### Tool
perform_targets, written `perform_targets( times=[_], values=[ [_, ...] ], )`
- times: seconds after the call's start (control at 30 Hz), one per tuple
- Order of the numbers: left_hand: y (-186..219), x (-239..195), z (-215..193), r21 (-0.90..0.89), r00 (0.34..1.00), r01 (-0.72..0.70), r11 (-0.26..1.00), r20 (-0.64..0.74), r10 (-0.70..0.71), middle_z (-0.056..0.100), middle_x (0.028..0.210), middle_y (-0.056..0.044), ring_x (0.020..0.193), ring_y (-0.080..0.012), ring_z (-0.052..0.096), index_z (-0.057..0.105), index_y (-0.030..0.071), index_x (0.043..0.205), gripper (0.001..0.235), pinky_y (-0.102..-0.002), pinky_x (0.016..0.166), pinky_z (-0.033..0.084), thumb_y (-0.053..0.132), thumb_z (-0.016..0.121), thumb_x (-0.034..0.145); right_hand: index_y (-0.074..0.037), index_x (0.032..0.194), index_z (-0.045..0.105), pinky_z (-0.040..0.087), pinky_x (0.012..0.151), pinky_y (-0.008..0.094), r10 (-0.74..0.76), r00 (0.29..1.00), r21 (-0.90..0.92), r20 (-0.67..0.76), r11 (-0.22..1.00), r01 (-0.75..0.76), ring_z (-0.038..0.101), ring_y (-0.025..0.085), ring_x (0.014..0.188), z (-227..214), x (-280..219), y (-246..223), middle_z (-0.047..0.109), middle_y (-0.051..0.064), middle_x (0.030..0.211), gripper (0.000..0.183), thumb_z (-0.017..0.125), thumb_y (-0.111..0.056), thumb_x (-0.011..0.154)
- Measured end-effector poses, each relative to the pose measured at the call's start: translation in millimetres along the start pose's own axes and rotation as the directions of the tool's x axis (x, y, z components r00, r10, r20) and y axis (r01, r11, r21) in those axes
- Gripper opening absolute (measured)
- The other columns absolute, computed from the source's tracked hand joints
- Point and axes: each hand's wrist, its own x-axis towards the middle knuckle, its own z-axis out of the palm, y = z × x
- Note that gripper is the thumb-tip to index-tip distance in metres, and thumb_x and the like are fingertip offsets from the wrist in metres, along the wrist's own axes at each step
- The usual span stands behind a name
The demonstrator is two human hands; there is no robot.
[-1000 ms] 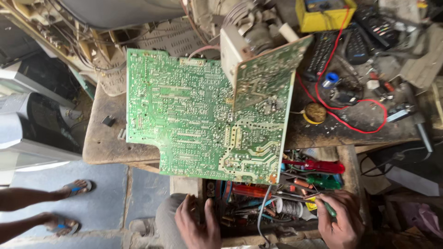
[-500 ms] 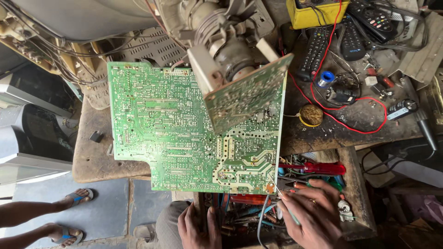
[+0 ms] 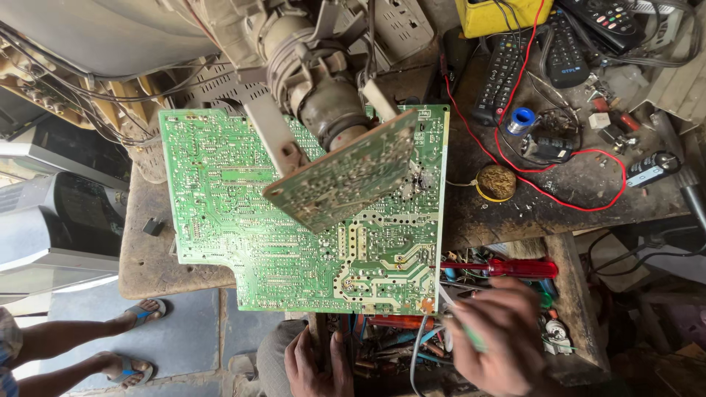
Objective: The person uses a soldering iron and a screwdriver to work on a green circuit board placed on a cluttered workbench. They repeatedly apply the soldering iron to specific points on the board and use the screwdriver to adjust components.
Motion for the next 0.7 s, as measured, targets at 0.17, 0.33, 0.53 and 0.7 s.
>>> perform_targets(
  times=[0.17,0.33,0.53,0.7],
  values=[
    [-3,4,1,-0.015,0.998,0.063,0.998,-0.013,-0.063,0.065,0.114,-0.02,0.102,-0.0304,0.072,0.064,-0.005,0.123,0.047,-0.039,0.083,0.062,0.019,0.079,0.085,-0.004,0.123,0.056,0.058,0.1,0.034,0.373,0.92,0.328,-0.119,0.89,-0.318,0.069,0.022,0.109,-6,3,14,0.069,0.011,0.117,0.016,0.048,-0.004,0.109],
    [22,7,-13,-0.045,1.0,0.02,0.999,0.01,-0.019,0.061,0.126,-0.022,0.117,-0.0313,0.063,0.045,0.0,0.145,0.072,-0.047,0.098,0.056,0.018,0.08,0.084,-0.001,0.14,0.06,0.052,0.069,0.027,0.653,0.678,0.341,0.338,0.586,-0.735,0.06,0.013,0.082,-8,30,39,0.074,0.009,0.114,0.036,0.053,-0.008,0.106],
    [78,25,-13,-0.307,0.994,-0.04,0.951,-0.11,0.006,0.03,0.162,-0.032,0.148,-0.0412,0.035,0.01,0.0,0.163,0.123,-0.052,0.113,0.042,0.015,0.089,0.07,-0.005,0.149,0.051,0.05,0.084,0.02,0.536,0.669,0.419,0.514,0.524,-0.742,0.061,0.003,0.099,1,57,49,0.067,0.003,0.119,0.049,0.057,-0.01,0.1],
    [102,38,-12,-0.419,0.998,-0.029,0.907,-0.062,0.003,0.025,0.165,-0.029,0.149,-0.0374,0.033,0.003,-0.002,0.163,0.128,-0.051,0.116,0.036,0.016,0.09,0.07,-0.005,0.152,0.063,0.042,0.067,0.031,0.622,0.55,0.349,0.557,0.426,-0.835,0.049,0.013,0.082,8,64,45,0.065,0.006,0.116,0.05,0.064,-0.006,0.103]
  ],
)
